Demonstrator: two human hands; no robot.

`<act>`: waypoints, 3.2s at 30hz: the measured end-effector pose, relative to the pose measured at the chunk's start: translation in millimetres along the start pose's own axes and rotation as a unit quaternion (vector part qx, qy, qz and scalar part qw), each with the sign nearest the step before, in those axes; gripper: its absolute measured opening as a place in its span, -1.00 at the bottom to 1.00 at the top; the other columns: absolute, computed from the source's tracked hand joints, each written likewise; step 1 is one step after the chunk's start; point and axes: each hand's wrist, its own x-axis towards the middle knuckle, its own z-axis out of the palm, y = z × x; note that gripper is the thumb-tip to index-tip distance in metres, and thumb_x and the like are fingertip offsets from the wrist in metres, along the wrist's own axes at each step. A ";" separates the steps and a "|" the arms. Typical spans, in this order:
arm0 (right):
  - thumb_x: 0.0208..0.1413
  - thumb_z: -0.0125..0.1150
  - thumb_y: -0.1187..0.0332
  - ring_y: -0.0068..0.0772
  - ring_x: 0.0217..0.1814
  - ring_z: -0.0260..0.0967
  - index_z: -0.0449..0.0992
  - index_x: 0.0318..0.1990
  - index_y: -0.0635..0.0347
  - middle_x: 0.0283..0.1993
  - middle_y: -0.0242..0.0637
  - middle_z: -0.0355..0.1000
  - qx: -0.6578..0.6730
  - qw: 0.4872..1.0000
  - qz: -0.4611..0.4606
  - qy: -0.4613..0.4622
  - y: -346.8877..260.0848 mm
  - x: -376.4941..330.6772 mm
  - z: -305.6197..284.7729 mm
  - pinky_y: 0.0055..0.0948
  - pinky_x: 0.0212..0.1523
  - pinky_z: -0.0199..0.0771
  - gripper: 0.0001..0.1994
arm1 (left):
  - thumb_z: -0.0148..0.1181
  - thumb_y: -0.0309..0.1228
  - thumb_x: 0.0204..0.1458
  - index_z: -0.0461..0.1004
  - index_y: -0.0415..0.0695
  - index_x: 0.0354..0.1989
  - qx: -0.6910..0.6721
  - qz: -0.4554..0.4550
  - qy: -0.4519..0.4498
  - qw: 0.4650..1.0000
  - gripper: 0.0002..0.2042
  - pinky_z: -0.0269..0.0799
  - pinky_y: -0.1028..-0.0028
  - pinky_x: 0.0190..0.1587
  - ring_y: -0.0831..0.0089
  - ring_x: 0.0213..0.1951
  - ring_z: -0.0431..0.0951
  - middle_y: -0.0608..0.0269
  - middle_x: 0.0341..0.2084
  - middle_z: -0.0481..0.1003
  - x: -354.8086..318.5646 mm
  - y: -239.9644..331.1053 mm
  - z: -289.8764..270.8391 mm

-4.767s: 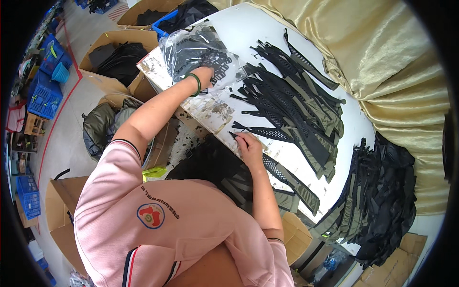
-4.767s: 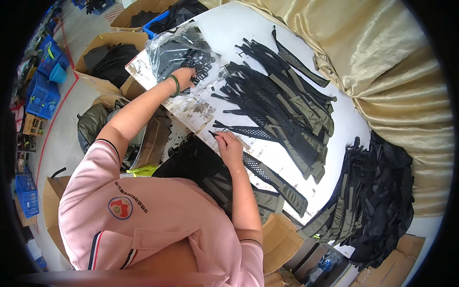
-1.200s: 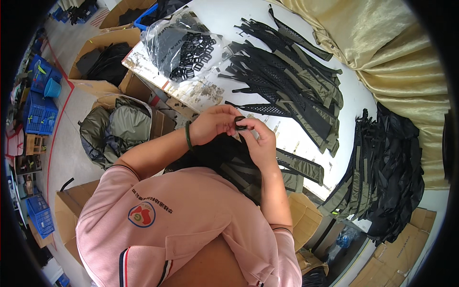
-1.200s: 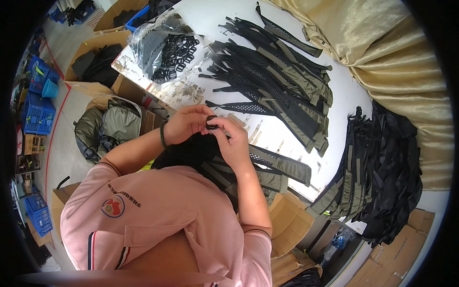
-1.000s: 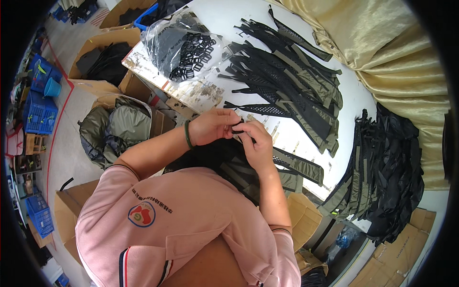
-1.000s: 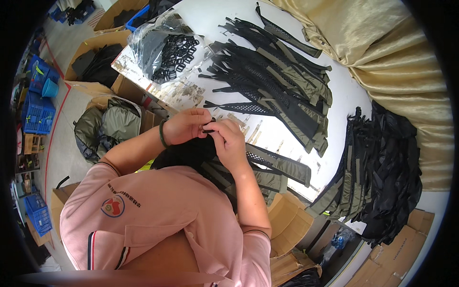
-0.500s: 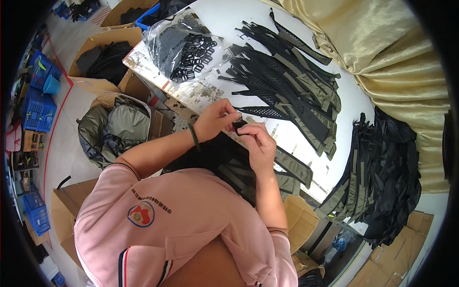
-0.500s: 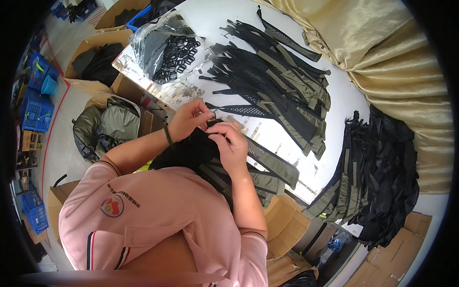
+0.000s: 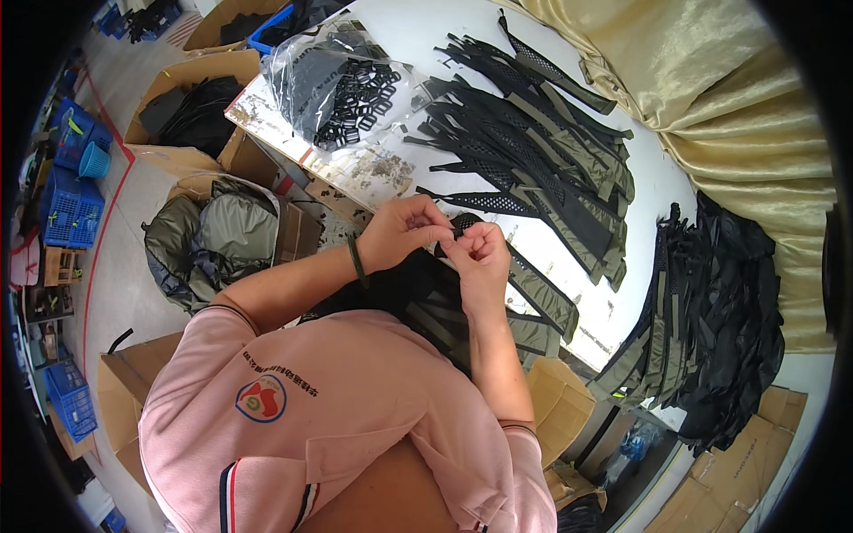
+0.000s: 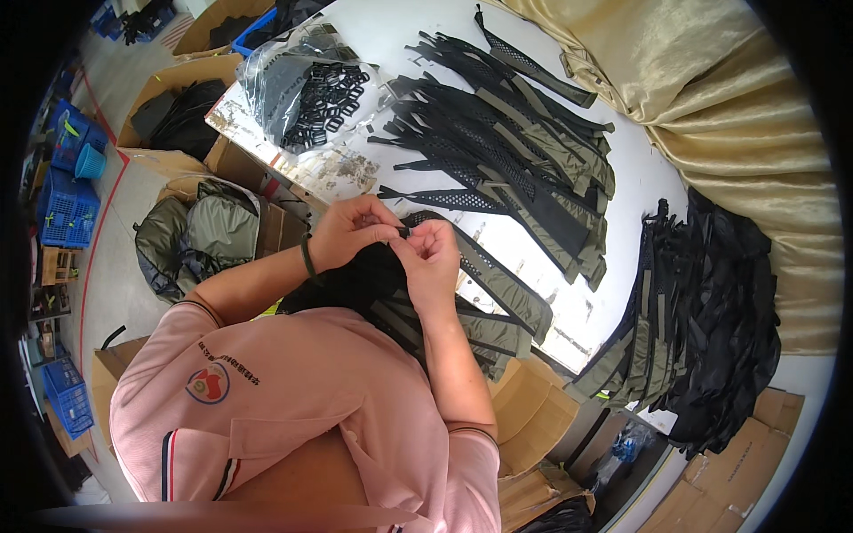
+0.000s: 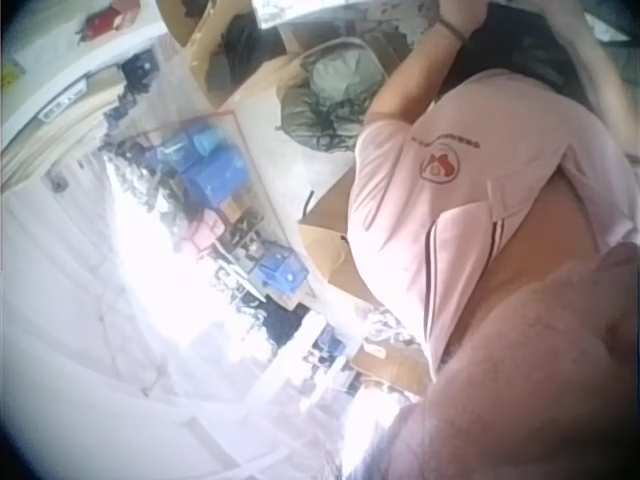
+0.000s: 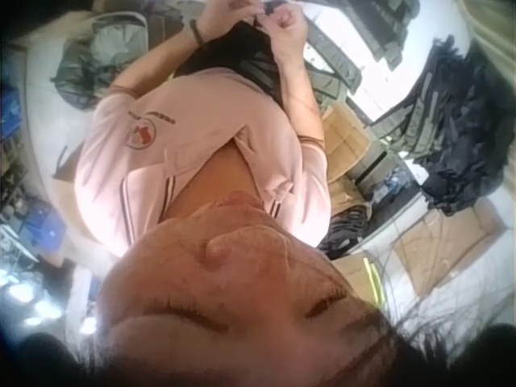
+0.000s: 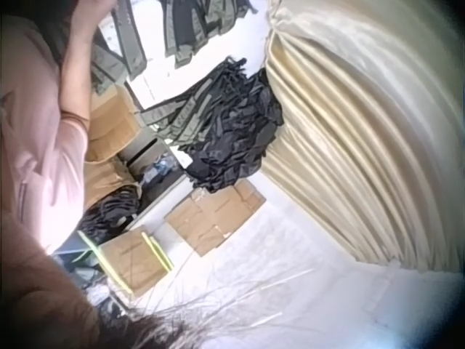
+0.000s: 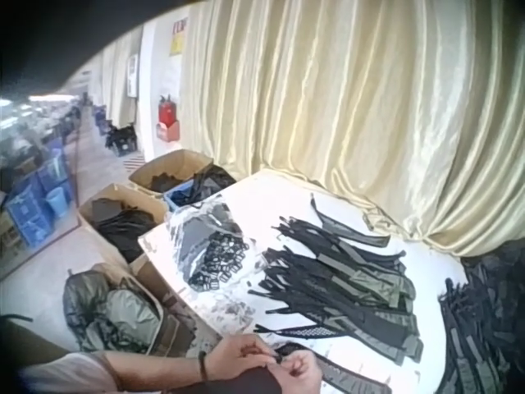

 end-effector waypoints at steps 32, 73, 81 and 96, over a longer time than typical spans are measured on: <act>0.09 0.17 0.35 -0.54 -0.48 0.26 0.45 -0.30 0.27 -0.48 -0.34 0.39 -0.322 0.944 -0.021 -0.061 -13.3 17.9 -56.4 -0.52 -0.40 0.31 -0.85 | 0.22 -0.61 -0.06 0.29 -0.08 -0.32 -0.167 -0.074 -0.088 0.979 -0.77 0.36 0.59 -0.34 0.62 -0.35 0.39 0.42 -0.39 0.35 -20.1 1.0 -12.0; 0.09 0.07 0.19 -0.18 0.04 0.24 0.50 -0.09 -0.04 -0.08 -0.28 0.33 -0.727 0.657 -0.105 0.169 16.2 344.5 -159.5 -0.15 -0.03 0.28 -0.74 | 0.16 -0.42 0.07 0.54 -0.24 -0.24 -0.308 0.142 -0.547 0.765 -0.84 0.22 0.48 -0.64 0.33 -0.63 0.38 0.12 -0.57 0.39 108.9 180.0 29.0; 0.02 0.14 0.30 -0.12 -0.22 0.32 0.56 -0.32 0.06 -0.35 -0.25 0.39 -0.654 0.638 -0.355 0.198 -74.0 274.2 -132.1 -0.19 -0.24 0.29 -0.87 | 0.19 -0.21 0.04 0.43 -0.20 -0.14 -0.127 0.012 -0.632 0.764 -0.66 0.41 0.50 -0.26 0.54 -0.29 0.48 0.30 -0.35 0.48 57.8 102.1 34.0; 0.05 0.16 0.44 -0.14 -0.27 0.45 0.50 -0.18 0.28 -0.31 -0.06 0.49 -0.561 0.814 0.105 -0.104 -25.0 -24.6 -194.4 -0.35 -0.21 0.39 -0.82 | -0.01 -0.14 0.16 0.10 -0.11 0.24 -0.395 -0.258 -0.201 0.858 -0.47 0.22 0.15 0.17 0.21 0.10 0.33 0.08 0.12 0.28 70.2 -65.0 -25.5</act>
